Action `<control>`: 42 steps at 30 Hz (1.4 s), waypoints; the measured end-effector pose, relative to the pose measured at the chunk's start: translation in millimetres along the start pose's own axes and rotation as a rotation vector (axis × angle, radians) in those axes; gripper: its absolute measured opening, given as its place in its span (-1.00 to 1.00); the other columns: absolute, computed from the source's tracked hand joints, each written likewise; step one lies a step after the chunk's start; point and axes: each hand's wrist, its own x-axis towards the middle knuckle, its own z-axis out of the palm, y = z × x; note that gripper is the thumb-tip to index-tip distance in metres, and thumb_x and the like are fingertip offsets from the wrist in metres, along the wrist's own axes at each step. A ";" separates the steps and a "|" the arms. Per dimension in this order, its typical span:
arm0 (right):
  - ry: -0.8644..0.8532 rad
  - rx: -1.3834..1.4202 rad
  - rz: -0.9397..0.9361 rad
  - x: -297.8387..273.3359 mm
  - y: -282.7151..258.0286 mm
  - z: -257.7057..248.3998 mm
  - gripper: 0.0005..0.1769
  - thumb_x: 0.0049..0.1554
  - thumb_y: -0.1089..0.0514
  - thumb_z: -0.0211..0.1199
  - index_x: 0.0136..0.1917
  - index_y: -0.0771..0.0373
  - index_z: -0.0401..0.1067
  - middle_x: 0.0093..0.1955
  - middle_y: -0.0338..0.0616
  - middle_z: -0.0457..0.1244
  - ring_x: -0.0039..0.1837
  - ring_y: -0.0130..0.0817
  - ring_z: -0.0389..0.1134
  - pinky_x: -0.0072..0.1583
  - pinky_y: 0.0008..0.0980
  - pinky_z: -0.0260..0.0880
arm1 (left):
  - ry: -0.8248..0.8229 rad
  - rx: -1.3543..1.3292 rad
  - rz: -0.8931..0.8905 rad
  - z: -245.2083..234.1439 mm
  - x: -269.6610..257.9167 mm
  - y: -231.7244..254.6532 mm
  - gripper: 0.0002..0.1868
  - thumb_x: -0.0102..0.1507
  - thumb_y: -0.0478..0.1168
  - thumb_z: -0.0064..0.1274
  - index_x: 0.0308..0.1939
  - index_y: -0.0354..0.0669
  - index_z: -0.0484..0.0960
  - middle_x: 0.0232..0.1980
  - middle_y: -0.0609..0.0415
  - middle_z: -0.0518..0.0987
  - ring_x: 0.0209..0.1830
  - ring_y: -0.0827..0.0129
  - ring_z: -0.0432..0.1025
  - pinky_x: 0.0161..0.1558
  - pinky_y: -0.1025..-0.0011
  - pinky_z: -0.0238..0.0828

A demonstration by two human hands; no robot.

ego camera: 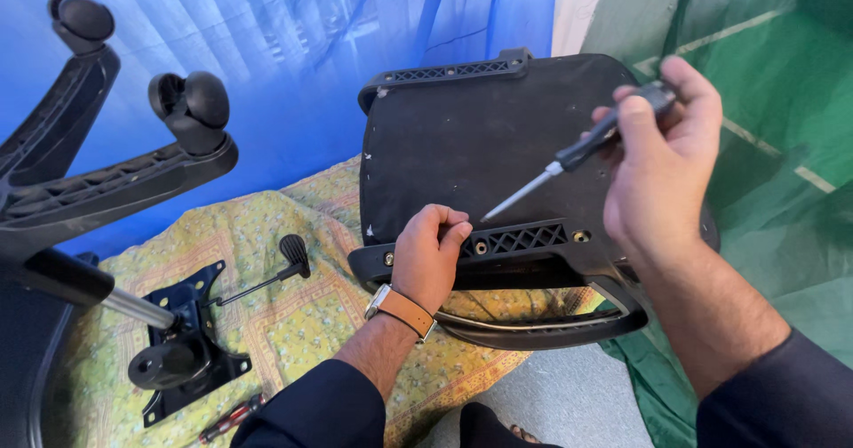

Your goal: The person uses a screwdriver to tighten screws on the underside of an office chair seat, securing a plastic bracket. The chair base and other parts are visible nearby on a patterned cloth.

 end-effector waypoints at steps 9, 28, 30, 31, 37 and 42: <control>-0.630 -0.875 -0.179 -10.7 -15.8 -12.4 -0.44 0.12 0.14 0.43 0.35 0.18 0.37 0.05 -0.08 0.30 0.01 -0.24 0.36 0.02 -0.29 0.44 | 0.047 -0.747 -0.397 -9.9 -12.6 4.0 -0.91 0.38 -0.27 -0.01 -0.16 -0.24 0.51 -0.11 0.08 0.66 -0.14 0.43 0.57 0.04 0.42 0.55; -1.155 -1.592 0.073 -59.1 10.2 58.2 -0.35 0.00 -0.07 0.40 0.36 -0.01 0.39 0.15 -0.12 0.28 0.11 -0.05 0.41 0.13 -0.14 0.46 | 0.558 -0.927 -0.943 -118.8 -143.5 -135.2 -0.71 0.31 -0.41 -0.08 0.11 -0.20 0.53 -0.05 0.03 0.65 -0.27 0.39 0.48 -0.15 0.40 0.51; -1.200 -1.636 0.108 -56.3 10.4 63.8 -0.36 0.01 -0.09 0.40 0.35 -0.03 0.38 0.17 -0.15 0.28 0.12 -0.07 0.41 0.15 -0.14 0.46 | 0.628 -0.879 -0.912 -126.1 -157.0 -156.6 -0.72 0.32 -0.42 -0.05 0.10 -0.21 0.55 -0.03 0.01 0.66 -0.28 0.41 0.47 -0.17 0.46 0.51; -1.220 -1.659 0.121 -55.4 10.7 67.4 -0.35 0.00 -0.10 0.40 0.35 -0.03 0.38 0.18 -0.15 0.27 0.13 -0.08 0.41 0.15 -0.14 0.46 | 0.673 -0.885 -0.920 -130.7 -162.8 -164.8 -0.76 0.33 -0.41 -0.03 0.08 -0.21 0.52 -0.03 -0.01 0.65 -0.28 0.40 0.47 -0.17 0.46 0.52; -1.222 -1.496 0.007 -76.6 11.1 88.6 -0.45 0.07 -0.08 0.34 0.30 0.03 0.38 0.20 -0.09 0.26 0.08 -0.06 0.42 0.12 -0.12 0.46 | 0.816 -0.863 -0.933 -150.3 -182.7 -162.7 -0.84 0.35 -0.33 0.04 0.02 -0.22 0.52 -0.05 -0.01 0.63 -0.27 0.43 0.48 -0.20 0.49 0.52; -1.282 -0.937 -0.099 -117.4 24.4 108.8 -0.67 0.10 0.03 0.33 0.11 0.17 0.47 0.02 -0.08 0.35 0.06 -0.08 0.42 0.06 -0.15 0.43 | 0.696 -0.895 -0.841 -140.7 -171.3 -107.4 -0.78 0.33 -0.33 0.05 0.05 -0.28 0.55 -0.08 0.00 0.65 -0.30 0.43 0.47 -0.20 0.45 0.51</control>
